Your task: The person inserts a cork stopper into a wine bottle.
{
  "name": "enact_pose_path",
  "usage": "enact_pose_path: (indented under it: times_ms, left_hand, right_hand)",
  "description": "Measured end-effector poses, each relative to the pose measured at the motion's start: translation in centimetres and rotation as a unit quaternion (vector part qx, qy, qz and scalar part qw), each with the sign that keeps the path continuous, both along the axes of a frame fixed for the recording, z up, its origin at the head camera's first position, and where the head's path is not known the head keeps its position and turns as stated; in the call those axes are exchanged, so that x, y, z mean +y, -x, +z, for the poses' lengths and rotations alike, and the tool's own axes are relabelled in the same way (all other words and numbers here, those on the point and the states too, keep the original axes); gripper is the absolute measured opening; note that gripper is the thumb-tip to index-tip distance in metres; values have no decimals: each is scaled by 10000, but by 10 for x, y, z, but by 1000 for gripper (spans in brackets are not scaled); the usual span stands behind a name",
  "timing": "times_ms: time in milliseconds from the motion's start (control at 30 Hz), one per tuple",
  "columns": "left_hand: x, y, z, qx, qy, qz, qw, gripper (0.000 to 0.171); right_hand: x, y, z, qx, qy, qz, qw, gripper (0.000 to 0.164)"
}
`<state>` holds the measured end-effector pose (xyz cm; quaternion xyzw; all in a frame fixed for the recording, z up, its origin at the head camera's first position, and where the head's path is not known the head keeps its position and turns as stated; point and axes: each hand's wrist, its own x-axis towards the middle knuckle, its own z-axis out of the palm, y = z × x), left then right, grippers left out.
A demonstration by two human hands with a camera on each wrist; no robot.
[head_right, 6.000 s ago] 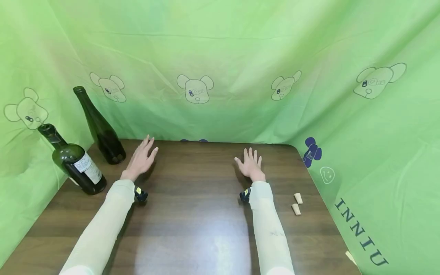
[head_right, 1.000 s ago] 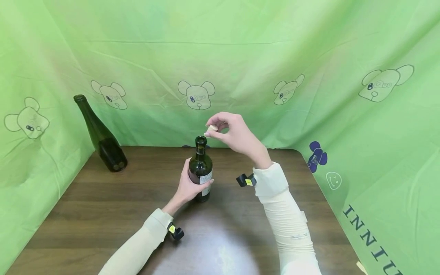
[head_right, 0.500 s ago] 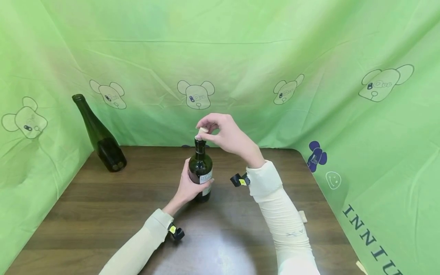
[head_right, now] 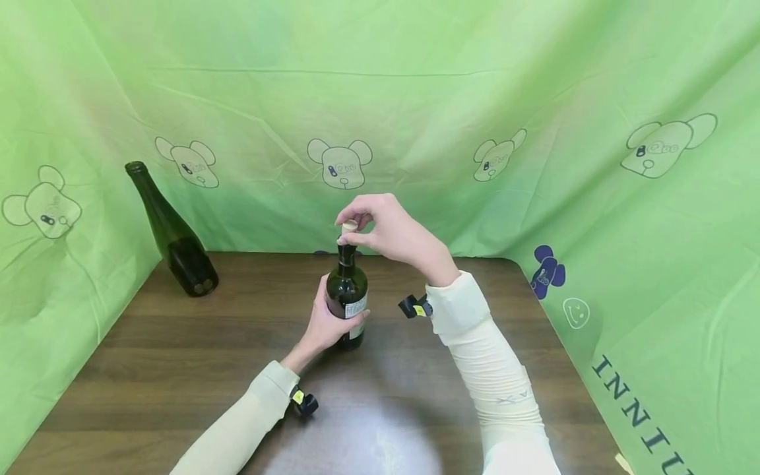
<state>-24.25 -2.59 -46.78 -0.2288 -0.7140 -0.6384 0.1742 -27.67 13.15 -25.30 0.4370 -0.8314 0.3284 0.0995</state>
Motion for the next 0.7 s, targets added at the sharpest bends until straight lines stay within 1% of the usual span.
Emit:
enact_pose_path:
  times_ms: [167,333,700]
  left_hand:
    - [1,-2,-1,7,-29,-17,10000,80]
    - [3,0,-2,37,-124,-133,9998,80]
    - [1,2,-1,78,-268,-96,9996,79]
  right_hand:
    - [0,-1,3,87,-272,-15,9996,17]
    - [-3,-3,8,225,-435,11,9988,16]
    - [-10,-7,12,-59,-507,-298,9983,17]
